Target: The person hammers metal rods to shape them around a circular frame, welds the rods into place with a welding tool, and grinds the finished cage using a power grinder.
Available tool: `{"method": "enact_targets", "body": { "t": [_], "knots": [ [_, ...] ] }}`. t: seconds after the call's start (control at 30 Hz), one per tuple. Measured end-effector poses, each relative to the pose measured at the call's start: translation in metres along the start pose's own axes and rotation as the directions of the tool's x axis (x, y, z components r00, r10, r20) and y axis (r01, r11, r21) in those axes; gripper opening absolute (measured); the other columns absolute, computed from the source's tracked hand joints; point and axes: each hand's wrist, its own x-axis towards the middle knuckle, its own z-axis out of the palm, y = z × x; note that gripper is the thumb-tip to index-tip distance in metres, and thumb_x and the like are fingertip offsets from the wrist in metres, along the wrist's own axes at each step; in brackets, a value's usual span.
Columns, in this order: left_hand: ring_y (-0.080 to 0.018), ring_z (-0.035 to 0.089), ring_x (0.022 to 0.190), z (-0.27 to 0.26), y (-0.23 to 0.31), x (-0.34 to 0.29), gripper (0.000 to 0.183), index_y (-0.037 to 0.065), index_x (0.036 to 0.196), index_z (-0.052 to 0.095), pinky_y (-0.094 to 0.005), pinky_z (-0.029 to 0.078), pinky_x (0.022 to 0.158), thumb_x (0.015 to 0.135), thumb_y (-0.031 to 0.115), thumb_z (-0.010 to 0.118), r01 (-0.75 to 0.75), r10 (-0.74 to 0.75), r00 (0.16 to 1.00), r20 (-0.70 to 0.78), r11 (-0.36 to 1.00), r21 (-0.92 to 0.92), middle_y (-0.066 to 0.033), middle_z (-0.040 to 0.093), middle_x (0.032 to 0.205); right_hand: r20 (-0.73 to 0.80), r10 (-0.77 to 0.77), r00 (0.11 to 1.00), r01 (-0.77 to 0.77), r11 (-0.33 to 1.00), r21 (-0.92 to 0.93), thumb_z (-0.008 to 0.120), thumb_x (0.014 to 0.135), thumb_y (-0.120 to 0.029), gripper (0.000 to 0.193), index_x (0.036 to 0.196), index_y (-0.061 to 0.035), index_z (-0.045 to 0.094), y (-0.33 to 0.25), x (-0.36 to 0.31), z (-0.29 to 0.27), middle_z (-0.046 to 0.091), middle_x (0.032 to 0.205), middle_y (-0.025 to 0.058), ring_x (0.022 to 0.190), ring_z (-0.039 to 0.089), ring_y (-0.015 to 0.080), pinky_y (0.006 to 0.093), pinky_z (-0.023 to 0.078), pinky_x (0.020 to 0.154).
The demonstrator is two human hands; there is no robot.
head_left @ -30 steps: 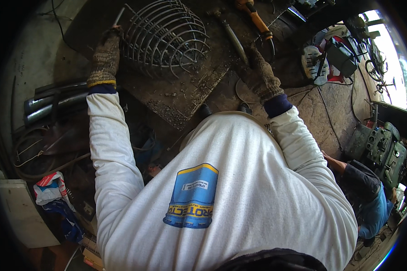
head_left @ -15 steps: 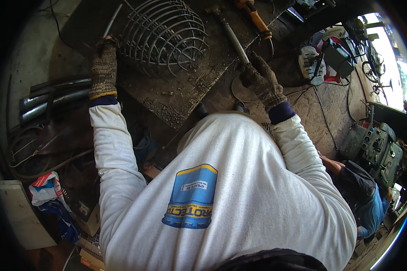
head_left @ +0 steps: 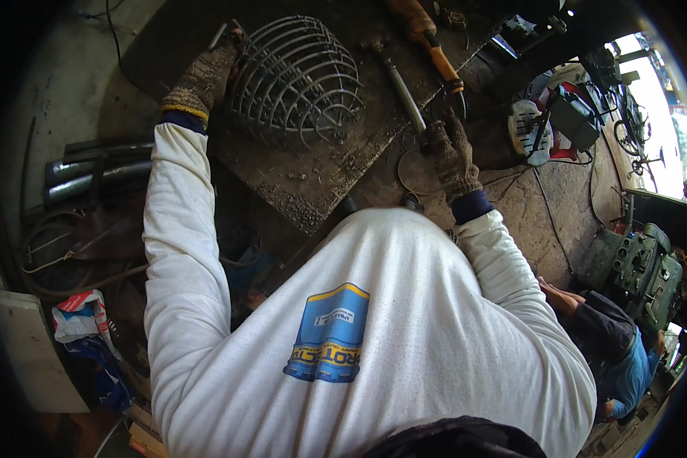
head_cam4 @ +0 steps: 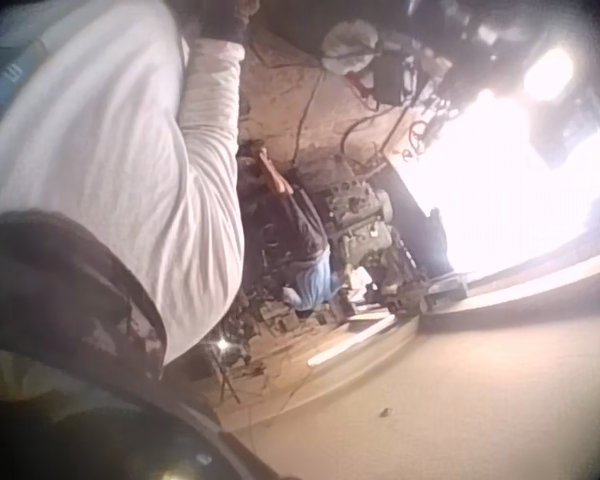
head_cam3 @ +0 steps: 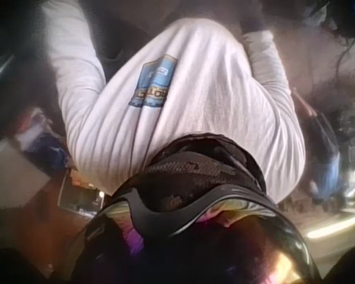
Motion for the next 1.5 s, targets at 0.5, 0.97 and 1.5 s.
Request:
{"method": "enact_targets", "body": {
  "t": [0.5, 0.97, 1.5],
  "knots": [
    [-0.0295, 0.054, 0.128, -0.093, 0.078, -0.074, 0.047, 0.002, 0.146, 0.042, -0.038, 0.044, 0.109, 0.103, 0.019, 0.042, 0.209, -0.514, 0.849, -0.123, 0.539, -0.816, -0.0179, 0.052, 0.142, -0.023, -0.028, 0.999, 0.032, 0.981, 0.194, 0.058, 0.102, -0.023, 0.043, 0.138, -0.0014, 0.048, 0.014, -0.001, -0.015, 0.068, 0.108, 0.0107, 0.075, 0.059, 0.0108, 0.0268, 0.05, 0.063],
    [-0.0249, 0.05, 0.131, -0.08, 0.15, -0.148, 0.055, 0.004, 0.145, 0.042, -0.0418, 0.04, 0.11, 0.102, 0.039, 0.044, -0.275, -0.285, 0.956, -0.075, -0.776, -0.567, -0.0132, 0.052, 0.144, -0.013, -0.591, 0.807, 0.574, 0.788, -0.225, 0.061, 0.097, -0.023, 0.033, 0.121, -0.0017, 0.06, -0.074, -0.008, 0.0, 0.068, 0.107, 0.0113, 0.095, 0.064, 0.02, 0.0327, 0.051, 0.085],
    [-0.0209, 0.047, 0.131, -0.096, 0.257, -0.124, 0.051, 0.012, 0.142, 0.049, -0.0413, 0.033, 0.115, 0.102, 0.045, 0.042, -0.366, -0.733, 0.589, 0.341, -0.618, -0.696, -0.0047, 0.052, 0.144, 0.413, -0.151, 0.898, 0.012, 0.947, 0.321, 0.064, 0.098, -0.033, 0.055, 0.138, 0.001, 0.047, -0.086, -0.018, 0.008, 0.066, 0.112, 0.0081, 0.096, 0.064, 0.0133, 0.0294, 0.054, 0.085]
  ]
}}
